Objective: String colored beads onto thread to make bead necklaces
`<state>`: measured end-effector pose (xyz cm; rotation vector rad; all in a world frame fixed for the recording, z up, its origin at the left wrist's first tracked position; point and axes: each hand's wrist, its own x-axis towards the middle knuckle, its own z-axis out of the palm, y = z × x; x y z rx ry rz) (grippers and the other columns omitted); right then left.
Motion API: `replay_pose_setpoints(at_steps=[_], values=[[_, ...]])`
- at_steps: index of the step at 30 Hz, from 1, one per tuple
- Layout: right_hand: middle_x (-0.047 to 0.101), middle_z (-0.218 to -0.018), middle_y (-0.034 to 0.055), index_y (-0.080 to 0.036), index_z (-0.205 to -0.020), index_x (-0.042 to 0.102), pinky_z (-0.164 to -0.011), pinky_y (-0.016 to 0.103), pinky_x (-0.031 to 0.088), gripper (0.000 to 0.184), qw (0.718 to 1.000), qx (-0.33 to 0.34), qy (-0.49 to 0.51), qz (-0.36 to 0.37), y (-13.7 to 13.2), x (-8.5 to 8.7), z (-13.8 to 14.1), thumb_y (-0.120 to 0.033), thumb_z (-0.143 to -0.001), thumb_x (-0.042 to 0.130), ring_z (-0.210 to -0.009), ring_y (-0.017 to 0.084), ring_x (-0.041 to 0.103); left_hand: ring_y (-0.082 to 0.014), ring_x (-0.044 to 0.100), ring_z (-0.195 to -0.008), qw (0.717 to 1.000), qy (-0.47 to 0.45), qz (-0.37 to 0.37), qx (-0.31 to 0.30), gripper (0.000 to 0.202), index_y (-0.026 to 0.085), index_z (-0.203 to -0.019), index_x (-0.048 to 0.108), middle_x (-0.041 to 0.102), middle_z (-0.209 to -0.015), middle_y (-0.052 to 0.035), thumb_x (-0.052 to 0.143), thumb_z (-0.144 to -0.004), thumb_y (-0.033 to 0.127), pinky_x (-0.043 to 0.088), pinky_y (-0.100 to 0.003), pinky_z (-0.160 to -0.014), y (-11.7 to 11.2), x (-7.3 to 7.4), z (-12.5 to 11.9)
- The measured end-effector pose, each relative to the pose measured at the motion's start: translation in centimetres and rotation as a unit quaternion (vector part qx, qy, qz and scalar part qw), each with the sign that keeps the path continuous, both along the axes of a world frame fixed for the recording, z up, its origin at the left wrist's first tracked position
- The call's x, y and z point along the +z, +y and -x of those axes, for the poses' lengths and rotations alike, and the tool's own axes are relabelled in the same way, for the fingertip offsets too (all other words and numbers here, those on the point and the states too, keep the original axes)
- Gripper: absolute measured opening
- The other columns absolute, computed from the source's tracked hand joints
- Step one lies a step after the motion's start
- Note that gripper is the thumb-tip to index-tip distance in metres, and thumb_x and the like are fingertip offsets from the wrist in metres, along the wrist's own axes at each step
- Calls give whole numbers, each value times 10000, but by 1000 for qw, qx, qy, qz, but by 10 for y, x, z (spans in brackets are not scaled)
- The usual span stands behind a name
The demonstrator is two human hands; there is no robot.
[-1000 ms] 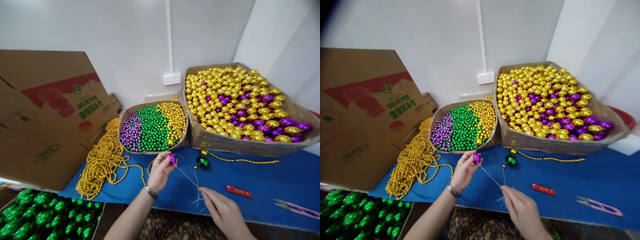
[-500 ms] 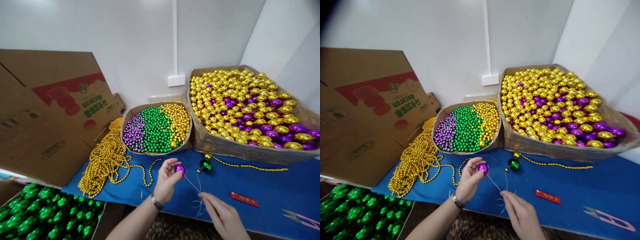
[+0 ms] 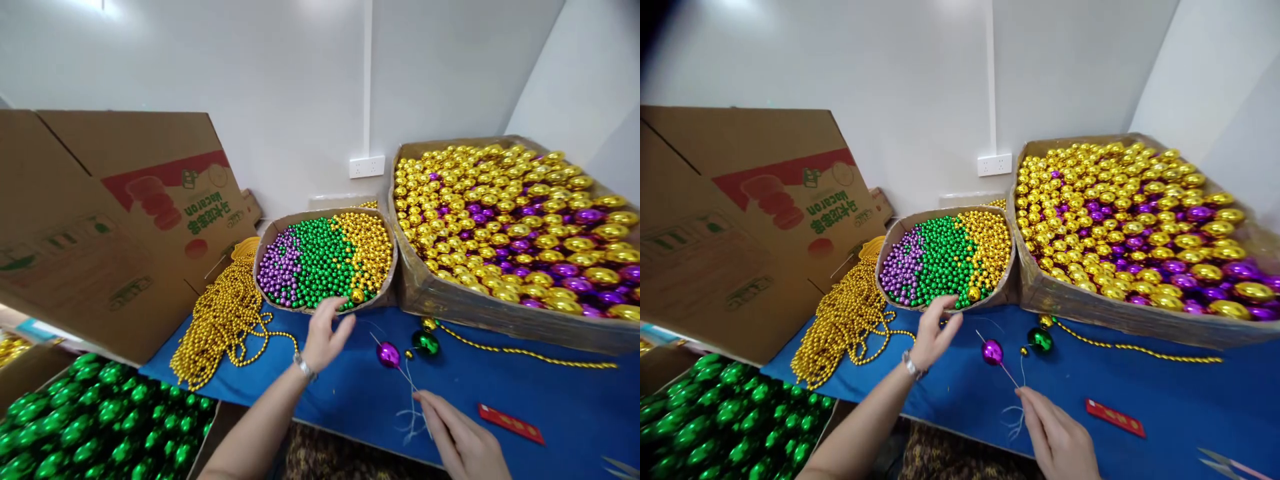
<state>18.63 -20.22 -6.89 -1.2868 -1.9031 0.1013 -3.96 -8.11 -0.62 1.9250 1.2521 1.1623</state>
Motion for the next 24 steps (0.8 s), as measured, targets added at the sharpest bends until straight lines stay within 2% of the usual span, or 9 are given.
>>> replay_pose_setpoints(at_steps=[2,4,8,12,14,16,18,20,24], values=[[731,-910,51,-184,-983,664,-682,232,581,271,1000,-12,-9,-8,0,-2,-2,-294,-918,425,-785,190,706,-267,488,-1044,979,189,-38,72,271,201,-1092,597,595,-1069,-114,515,-843,267,404,-428,-902,33,7,15],[732,-896,56,-182,-960,675,-673,245,583,286,999,-25,-21,-21,1,-3,-2,-300,-921,417,-772,197,708,-291,484,-1014,954,286,-21,84,167,185,-928,650,617,-968,-121,531,-811,197,395,-457,-879,59,9,24],[733,-881,66,-172,-944,680,-664,255,583,317,998,-36,-39,-31,2,-4,1,-285,-933,384,-766,199,708,-295,505,-967,957,281,-1,71,134,162,-694,634,616,-814,-121,538,-762,98,399,-458,-837,80,5,24],[733,-883,63,-187,-945,688,-678,250,578,322,999,-35,-31,-23,3,0,4,-286,-931,381,-772,194,707,-233,558,-901,972,227,12,67,138,166,-861,640,623,-886,-105,507,-825,179,439,-385,-806,69,5,19],[733,-885,64,-190,-955,687,-682,247,576,316,999,-30,-17,-17,3,3,7,-286,-929,388,-772,191,706,-184,595,-805,987,150,46,43,220,155,-973,614,633,-903,-94,444,-883,262,473,-335,-748,56,6,14],[732,-888,65,-187,-969,683,-680,245,574,306,1000,-25,-3,-12,4,6,10,-283,-926,396,-771,190,705,-159,618,-752,989,-43,139,-17,274,138,-1014,596,643,-895,-90,445,-895,332,495,-307,-709,39,7,7],[731,-891,66,-182,-977,679,-677,244,571,298,1000,-24,4,-13,5,8,13,-275,-926,400,-773,188,704,-154,630,-753,925,-272,252,-79,272,125,-988,606,647,-894,-89,547,-848,351,505,-294,-707,21,6,-2],[730,-886,65,-180,-977,675,-675,246,569,296,999,-26,3,-19,6,10,14,-263,-928,396,-771,185,703,-147,633,-751,852,-398,323,-106,257,118,-939,629,653,-877,-83,654,-779,318,508,-277,-704,6,6,-11],[731,-882,59,-190,-976,675,-681,250,566,302,999,-33,-9,-22,5,12,12,-256,-931,383,-772,182,702,-135,633,-725,812,-451,354,-111,236,103,-905,655,662,-840,-80,705,-740,264,512,-254,-685,-8,7,-20]])
